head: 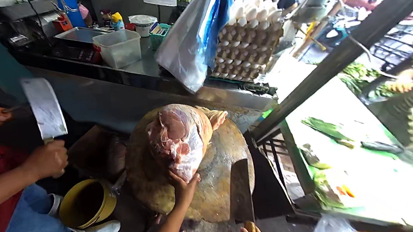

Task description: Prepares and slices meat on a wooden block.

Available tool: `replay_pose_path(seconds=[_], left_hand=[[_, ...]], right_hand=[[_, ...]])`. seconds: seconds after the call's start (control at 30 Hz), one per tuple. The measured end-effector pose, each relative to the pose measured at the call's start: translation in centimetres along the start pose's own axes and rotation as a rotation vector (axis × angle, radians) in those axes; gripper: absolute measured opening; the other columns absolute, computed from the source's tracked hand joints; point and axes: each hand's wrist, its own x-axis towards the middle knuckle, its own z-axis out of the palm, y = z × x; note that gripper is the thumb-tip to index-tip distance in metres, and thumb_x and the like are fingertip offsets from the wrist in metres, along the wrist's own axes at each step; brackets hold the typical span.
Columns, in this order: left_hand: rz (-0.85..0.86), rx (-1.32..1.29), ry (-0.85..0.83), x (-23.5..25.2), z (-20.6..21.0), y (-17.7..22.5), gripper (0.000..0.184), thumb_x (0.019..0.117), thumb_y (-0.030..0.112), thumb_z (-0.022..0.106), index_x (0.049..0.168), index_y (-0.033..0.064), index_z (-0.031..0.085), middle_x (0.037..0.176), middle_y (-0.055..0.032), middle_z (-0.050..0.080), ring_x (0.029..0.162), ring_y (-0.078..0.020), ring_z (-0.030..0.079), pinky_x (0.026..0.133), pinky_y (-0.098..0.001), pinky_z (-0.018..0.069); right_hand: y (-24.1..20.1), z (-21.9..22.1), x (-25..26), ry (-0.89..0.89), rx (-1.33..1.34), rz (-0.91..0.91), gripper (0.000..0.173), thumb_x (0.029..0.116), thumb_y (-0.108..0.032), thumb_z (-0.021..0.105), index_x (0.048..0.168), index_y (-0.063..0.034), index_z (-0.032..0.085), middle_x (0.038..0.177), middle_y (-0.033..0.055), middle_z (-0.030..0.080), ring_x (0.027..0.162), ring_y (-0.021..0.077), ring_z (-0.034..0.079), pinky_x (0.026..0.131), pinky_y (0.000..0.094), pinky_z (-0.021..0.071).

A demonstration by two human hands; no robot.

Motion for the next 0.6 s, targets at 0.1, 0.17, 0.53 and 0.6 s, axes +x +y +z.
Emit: replay_pose_path(seconds=[0.1,0.17,0.53,0.6], left_hand=[[0.012,0.003,0.113,1.3,1.8,-0.9,0.13,0.0764,0.027,0.091,0.157,-0.0118,-0.003,0.162,-0.0387,0.013,0.152,-0.0451,0.024,0.124,-0.0496,0.0265],[0.014,-0.008,0.154,1.9,2.3,-1.5,0.131,0.0746,0.028,0.093,0.158,-0.0095,-0.001,0.162,-0.0369,0.016,0.148,-0.0445,0.031,0.119,-0.051,0.0338],[-0.007,-0.144,-0.056,4.8,-2.9,-2.3,0.127,0.0794,0.013,0.088,0.163,0.0074,-0.008,0.158,-0.0305,0.031,0.132,-0.0405,0.052,0.096,-0.0534,0.0543],[-0.006,-0.144,-0.147,6.4,-5.6,-2.2,0.122,0.0804,0.01,0.086,0.163,0.0084,-0.003,0.159,-0.0282,0.033,0.134,-0.039,0.051,0.099,-0.0527,0.0527]], right_hand=[[-0.1,-0.2,0.1,0.007,-0.051,0.021,0.04,0.1056,-0.016,0.057,0.137,0.005,0.044,0.078,0.0134,0.06,0.056,0.0191,0.061,0.056,0.0373,0.0552],[-0.2,-0.4,0.3,0.012,-0.073,0.025,0.04,0.1057,-0.017,0.057,0.137,0.0045,0.044,0.078,0.0141,0.06,0.057,0.0201,0.061,0.057,0.0386,0.0556],[-1.1,-0.5,0.7,0.025,-0.188,0.071,0.043,0.1053,-0.022,0.059,0.142,-0.0028,0.047,0.089,0.0196,0.066,0.066,0.0268,0.066,0.065,0.0442,0.0567],[-1.0,-0.3,0.7,0.035,-0.195,0.061,0.043,0.1053,-0.023,0.059,0.142,-0.0028,0.046,0.087,0.0186,0.066,0.063,0.0257,0.066,0.063,0.0429,0.057]])
